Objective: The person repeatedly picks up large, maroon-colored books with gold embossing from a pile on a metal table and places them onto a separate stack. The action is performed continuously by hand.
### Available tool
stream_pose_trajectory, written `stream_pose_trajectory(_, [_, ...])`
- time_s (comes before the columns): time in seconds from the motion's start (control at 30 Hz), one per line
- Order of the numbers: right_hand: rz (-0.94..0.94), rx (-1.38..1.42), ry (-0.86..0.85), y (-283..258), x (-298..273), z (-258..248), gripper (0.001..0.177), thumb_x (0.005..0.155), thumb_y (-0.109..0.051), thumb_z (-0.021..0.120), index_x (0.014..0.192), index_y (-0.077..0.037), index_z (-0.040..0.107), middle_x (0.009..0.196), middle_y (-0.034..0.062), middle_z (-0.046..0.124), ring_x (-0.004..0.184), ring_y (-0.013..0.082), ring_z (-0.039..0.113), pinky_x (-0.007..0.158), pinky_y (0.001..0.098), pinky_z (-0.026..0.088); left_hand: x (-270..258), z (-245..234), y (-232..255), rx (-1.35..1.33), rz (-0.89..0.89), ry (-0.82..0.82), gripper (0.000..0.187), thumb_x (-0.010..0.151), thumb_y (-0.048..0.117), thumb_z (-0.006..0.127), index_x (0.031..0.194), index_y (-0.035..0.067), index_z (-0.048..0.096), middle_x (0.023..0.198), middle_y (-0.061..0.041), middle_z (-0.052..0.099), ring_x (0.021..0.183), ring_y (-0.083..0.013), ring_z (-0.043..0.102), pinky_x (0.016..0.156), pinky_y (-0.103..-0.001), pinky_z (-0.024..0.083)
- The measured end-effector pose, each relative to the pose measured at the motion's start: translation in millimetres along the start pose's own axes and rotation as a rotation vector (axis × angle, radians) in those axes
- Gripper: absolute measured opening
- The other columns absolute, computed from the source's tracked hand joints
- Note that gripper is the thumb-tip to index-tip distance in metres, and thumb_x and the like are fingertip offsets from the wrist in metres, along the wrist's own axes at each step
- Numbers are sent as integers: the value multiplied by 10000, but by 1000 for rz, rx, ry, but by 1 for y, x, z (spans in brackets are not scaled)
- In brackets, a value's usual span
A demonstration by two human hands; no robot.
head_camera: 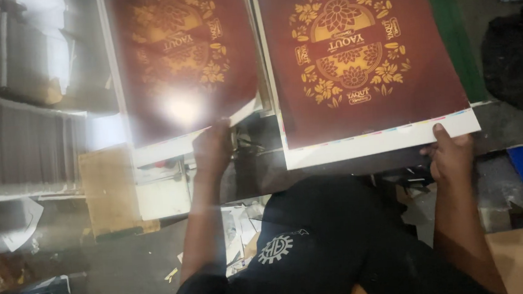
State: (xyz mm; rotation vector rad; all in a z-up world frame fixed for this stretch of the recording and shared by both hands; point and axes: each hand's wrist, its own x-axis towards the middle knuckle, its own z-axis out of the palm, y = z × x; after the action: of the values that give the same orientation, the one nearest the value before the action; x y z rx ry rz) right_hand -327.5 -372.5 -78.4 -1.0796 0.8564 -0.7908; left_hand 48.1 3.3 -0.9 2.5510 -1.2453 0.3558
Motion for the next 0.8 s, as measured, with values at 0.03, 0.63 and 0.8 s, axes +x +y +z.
stream_pose_trajectory(0.03, [-2, 2, -5, 2, 11, 3, 328, 1070, -50, 577, 1392, -24, 519, 1170, 86, 672, 830, 145, 684, 560, 267, 548, 1, -4, 5, 3, -3, 4, 62, 974, 113, 598, 1026, 110, 632, 742, -135, 644, 648, -366, 655, 569, -521, 497])
stream_pose_trajectory(0.63, [211, -192, -104, 15, 48, 65, 605, 1026, -186, 682, 1559, -26, 444, 1138, 201, 714, 893, 225, 711, 626, 317, 504, -13, -3, 59, -196, 91, 290, 295, 910, 106, 671, 1202, 63, 674, 1151, -155, 724, 996, -353, 728, 801, -469, 582])
stream_pose_trajectory(0.8, [255, -242, -622, 13, -18, 127, 487, 954, -229, 637, 1398, -62, 524, 1155, 125, 743, 950, 225, 728, 655, 335, 552, 1, 19, 140, -415, 313, 87, 222, 945, 150, 701, 1134, 46, 650, 1178, -165, 693, 1043, -361, 694, 869, -469, 577])
